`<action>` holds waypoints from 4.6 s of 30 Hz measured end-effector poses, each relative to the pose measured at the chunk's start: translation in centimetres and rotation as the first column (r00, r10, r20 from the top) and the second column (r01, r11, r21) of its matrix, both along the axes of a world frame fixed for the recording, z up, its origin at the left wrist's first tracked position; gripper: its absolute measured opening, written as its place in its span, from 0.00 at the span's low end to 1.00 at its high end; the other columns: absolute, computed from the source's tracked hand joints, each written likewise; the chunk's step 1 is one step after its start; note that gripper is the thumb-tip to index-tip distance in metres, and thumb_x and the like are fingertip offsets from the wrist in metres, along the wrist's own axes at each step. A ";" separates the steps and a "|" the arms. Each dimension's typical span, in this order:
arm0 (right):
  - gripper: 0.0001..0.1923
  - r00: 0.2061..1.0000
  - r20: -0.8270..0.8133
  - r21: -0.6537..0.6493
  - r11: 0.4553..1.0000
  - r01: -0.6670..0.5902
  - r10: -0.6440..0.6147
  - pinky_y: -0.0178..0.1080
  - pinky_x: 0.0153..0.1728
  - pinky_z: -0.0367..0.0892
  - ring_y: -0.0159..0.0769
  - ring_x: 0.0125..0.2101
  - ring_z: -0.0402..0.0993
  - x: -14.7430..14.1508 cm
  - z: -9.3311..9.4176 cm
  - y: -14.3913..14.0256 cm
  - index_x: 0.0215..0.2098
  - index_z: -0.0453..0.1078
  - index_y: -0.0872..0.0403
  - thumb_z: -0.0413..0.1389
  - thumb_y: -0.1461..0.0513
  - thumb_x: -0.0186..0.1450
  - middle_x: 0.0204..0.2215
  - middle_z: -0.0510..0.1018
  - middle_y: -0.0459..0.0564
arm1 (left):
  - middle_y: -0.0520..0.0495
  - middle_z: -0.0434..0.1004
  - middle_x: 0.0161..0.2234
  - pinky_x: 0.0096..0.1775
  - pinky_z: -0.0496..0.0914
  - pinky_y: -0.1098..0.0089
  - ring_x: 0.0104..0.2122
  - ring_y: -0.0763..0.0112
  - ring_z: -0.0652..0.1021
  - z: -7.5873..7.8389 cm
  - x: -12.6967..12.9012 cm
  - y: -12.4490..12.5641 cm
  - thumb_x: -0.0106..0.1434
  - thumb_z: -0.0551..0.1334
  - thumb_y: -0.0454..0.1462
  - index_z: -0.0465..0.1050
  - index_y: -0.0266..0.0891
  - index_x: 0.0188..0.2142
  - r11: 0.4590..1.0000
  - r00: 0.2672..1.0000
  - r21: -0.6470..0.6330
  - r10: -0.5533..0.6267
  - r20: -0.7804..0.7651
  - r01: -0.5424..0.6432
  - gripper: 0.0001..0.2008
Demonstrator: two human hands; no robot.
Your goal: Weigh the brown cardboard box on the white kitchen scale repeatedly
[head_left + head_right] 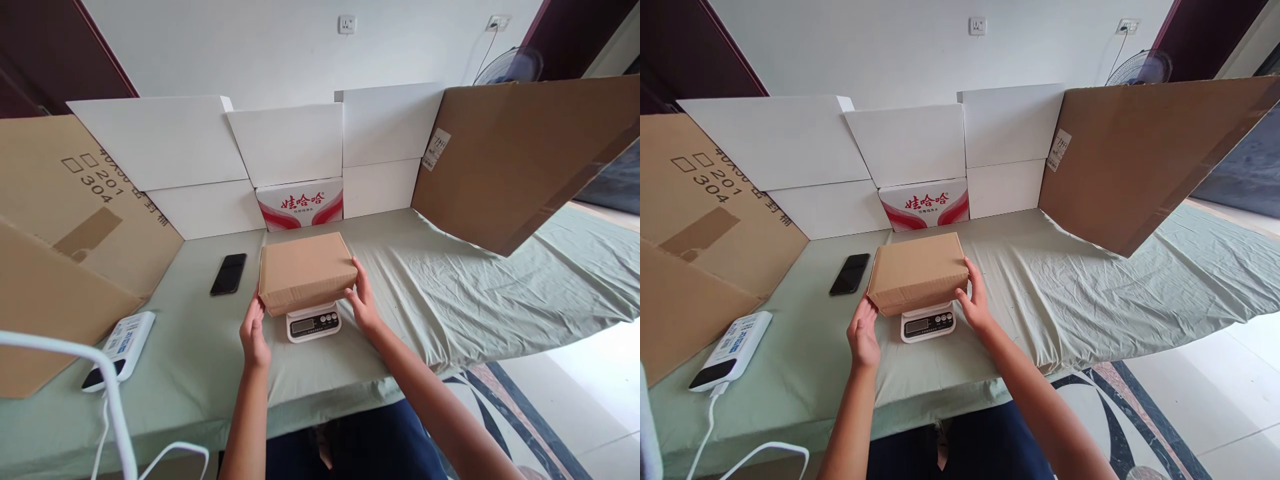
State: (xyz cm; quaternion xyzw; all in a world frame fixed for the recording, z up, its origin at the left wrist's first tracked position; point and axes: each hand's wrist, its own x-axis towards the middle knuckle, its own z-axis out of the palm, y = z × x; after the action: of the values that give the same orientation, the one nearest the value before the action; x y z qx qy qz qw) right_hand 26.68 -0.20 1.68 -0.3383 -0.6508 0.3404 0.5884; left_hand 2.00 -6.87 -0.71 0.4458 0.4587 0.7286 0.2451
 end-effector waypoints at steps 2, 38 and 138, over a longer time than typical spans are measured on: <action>0.36 1.000 -0.001 0.005 1.000 0.000 0.000 0.53 0.70 0.55 0.49 0.71 0.52 0.0 0.0 0.0 0.72 0.50 0.42 0.52 0.44 0.70 0.71 0.56 0.50 | 0.36 0.68 0.65 0.65 0.61 0.54 0.67 0.49 0.65 0.2 0.0 0.0 0.66 0.56 0.57 0.70 0.40 0.64 1.000 1.000 0.020 -0.013 0.006 0.013 0.35; 0.37 0.994 -0.109 -0.068 0.997 -0.024 0.017 0.50 0.70 0.51 0.46 0.68 0.54 -4.6 -0.9 12.0 0.70 0.51 0.49 0.53 0.57 0.64 0.70 0.57 0.49 | 0.36 0.74 0.59 0.59 0.65 0.59 0.62 0.57 0.72 -0.3 -2.7 13.9 0.60 0.60 0.60 0.73 0.44 0.55 0.992 0.979 -0.095 -0.069 0.189 0.088 0.32; 0.34 0.995 0.095 -0.025 0.999 0.031 -0.028 0.51 0.57 0.68 0.51 0.66 0.60 0.0 0.2 0.7 0.72 0.50 0.41 0.49 0.45 0.71 0.70 0.59 0.51 | 0.31 0.68 0.64 0.63 0.63 0.52 0.65 0.45 0.68 -1.5 -0.9 0.8 0.61 0.60 0.60 0.64 0.35 0.67 0.996 1.000 -0.089 -0.003 -0.005 0.002 0.43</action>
State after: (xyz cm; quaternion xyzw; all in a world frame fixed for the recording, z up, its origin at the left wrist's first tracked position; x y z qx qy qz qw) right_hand 26.70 0.48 1.92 -0.3715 -0.6682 0.3239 0.5573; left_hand 1.09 -6.09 -2.19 0.4369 0.4907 0.7060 0.2643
